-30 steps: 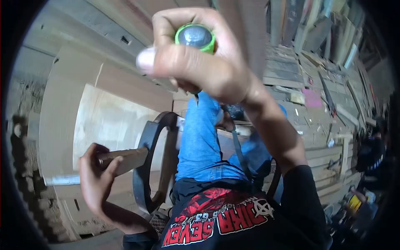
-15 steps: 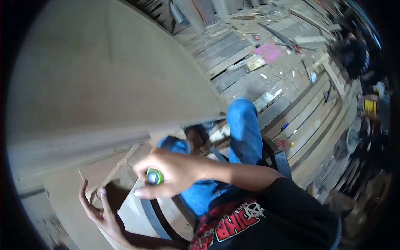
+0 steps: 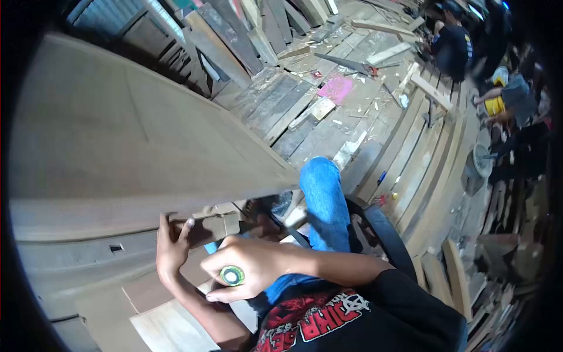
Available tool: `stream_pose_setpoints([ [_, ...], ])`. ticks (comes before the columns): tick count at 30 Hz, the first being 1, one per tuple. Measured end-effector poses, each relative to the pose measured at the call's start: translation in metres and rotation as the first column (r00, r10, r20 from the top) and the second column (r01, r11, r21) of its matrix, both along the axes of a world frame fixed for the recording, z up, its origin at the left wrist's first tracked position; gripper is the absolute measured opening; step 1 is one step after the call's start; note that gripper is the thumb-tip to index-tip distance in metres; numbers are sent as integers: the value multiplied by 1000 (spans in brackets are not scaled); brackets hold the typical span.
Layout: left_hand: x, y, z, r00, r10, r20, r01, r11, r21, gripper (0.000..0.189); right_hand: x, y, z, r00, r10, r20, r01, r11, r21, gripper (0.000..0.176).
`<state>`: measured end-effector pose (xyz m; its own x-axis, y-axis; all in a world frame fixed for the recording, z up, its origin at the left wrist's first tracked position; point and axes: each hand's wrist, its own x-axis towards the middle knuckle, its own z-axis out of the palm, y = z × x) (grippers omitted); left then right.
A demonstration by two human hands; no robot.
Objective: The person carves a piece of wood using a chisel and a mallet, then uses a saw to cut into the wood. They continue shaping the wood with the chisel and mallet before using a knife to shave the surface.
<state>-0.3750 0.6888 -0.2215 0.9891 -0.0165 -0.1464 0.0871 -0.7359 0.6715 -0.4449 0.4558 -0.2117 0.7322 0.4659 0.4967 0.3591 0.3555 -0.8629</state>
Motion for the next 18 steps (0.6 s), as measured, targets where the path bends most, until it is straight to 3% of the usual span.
stream_pose_setpoints([
  [1, -5, -8, 3, 1000, -25, -4, 25, 994, -110, 42, -3, -6, 8, 999, -22, 47, 20, 999, 26, 39],
  [3, -19, -14, -13, 996, -91, 15, 91, 995, -38, 50, -9, -26, 0, 995, -65, 69, 60, 996, 71, 40],
  [5, -41, -15, -47, 939, -224, 261, 177, 966, 191, 50, -8, -44, -12, 966, -175, 189, 146, 976, 159, 43],
  [7, -70, -39, -51, 988, -115, 99, 97, 980, 172, 44, -24, -58, -32, 994, -106, -36, 112, 958, 265, 45],
  [9, -79, -54, -71, 988, -151, -33, 155, 975, 162, 43, -30, -64, -48, 970, -168, -173, 208, 948, 241, 47],
  [10, -87, -59, -85, 980, -200, 27, 194, 970, 149, 43, -31, -68, -54, 952, -198, -234, 250, 942, 224, 47],
  [11, -92, -65, -98, 974, -202, -100, 221, 941, 256, 46, -28, -70, -61, 953, -197, -231, 247, 944, 217, 47],
  [17, -126, -88, -99, 968, -251, 12, 233, 911, 340, 46, -21, -57, -76, 949, -175, -260, 242, 938, 250, 47],
  [18, -130, -91, -103, 973, -228, -36, 226, 912, 341, 43, -20, -52, -80, 953, -143, -267, 216, 938, 270, 44],
])
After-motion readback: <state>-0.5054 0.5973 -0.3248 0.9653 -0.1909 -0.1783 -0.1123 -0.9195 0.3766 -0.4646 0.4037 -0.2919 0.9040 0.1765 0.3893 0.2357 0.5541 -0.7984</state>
